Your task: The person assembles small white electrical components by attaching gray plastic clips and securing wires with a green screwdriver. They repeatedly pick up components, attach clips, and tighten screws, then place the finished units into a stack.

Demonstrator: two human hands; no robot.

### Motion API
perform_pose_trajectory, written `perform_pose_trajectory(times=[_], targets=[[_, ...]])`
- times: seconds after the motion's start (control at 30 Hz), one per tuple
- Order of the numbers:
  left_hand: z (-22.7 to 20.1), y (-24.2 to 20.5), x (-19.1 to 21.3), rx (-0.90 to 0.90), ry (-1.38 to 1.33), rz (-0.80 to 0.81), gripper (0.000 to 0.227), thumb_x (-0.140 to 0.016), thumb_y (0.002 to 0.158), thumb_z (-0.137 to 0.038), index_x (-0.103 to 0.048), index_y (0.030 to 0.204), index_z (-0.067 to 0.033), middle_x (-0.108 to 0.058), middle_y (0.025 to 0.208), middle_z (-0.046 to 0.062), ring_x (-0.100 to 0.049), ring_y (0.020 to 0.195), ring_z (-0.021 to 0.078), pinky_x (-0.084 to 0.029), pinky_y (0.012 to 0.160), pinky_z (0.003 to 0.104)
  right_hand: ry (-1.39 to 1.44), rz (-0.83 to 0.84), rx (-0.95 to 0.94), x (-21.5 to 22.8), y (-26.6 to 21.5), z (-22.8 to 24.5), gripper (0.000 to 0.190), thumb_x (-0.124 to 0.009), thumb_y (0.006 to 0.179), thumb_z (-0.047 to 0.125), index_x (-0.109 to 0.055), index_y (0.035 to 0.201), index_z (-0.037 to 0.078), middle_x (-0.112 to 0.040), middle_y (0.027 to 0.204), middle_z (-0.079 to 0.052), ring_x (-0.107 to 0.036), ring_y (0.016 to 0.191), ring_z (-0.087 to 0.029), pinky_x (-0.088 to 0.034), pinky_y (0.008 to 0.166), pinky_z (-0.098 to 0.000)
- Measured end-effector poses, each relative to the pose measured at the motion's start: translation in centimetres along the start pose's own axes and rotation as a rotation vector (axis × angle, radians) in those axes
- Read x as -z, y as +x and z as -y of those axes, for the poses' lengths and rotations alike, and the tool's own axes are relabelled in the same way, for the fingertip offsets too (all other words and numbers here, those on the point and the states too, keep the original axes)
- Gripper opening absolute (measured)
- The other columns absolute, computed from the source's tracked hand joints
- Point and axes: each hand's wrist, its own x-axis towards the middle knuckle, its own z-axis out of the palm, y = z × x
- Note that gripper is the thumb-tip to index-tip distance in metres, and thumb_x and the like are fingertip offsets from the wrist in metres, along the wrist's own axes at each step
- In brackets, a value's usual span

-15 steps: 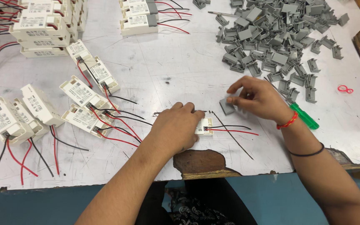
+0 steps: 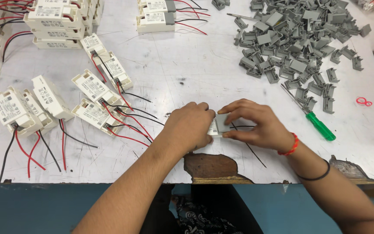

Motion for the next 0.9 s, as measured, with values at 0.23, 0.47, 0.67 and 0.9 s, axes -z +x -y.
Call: perform_pose_trajectory(times=[0.23,0.47,0.67,0.9], targets=[[0.3,0.1,-0.3,-0.003,-0.008,-0.049,0.049,-0.085,0.075,-0.03,-0.069,0.117,-0.011,-0.066,0.114,0.006,-0.063,0.11,0.0264,-0.057,0.088,0.042,-0.06,0.037,-0.063,-0.2,0.3,0.4,0.031,-0.09,0.072,0.018,-0.072,0.095,0.01,-0.075,0.119,-0.007,-0.072,0.099,-0.021,-0.059,0.085,-0.0329],[0.2,0.4,-0.4,0.022,0.01,-0.046,0.046,-0.084,0.077,-0.03,-0.07,0.116,-0.0115,-0.065,0.115,0.006,-0.062,0.111,0.0265,-0.057,0.088,0.042,-0.273,-0.002,0.056,-0.4,0.0,0.7,0.035,-0.09,0.07,0.021,-0.073,0.099,0.01,-0.075,0.113,-0.007,-0.071,0.095,-0.024,-0.058,0.082,-0.035],[0.4,0.5,-0.4,0.012,0.01,-0.046,0.046,-0.084,0.076,-0.031,-0.07,0.115,-0.0112,-0.065,0.115,0.005,-0.062,0.111,0.0266,-0.057,0.089,0.042,-0.199,0.026,-0.032,-0.2,0.4,1.0,0.03,-0.087,0.075,0.02,-0.075,0.103,0.014,-0.075,0.117,-0.005,-0.073,0.098,-0.02,-0.061,0.087,-0.0327],[0.4,0.1,-0.3,0.048,-0.014,-0.054,0.041,-0.083,0.077,-0.03,-0.071,0.112,-0.0129,-0.065,0.115,0.004,-0.061,0.111,0.0275,-0.056,0.091,0.042,-0.653,0.076,0.188,-1.0,-0.5,3.7,0.04,-0.077,0.084,0.02,-0.07,0.12,0.004,-0.067,0.134,-0.005,-0.064,0.115,-0.027,-0.054,0.095,-0.0373]])
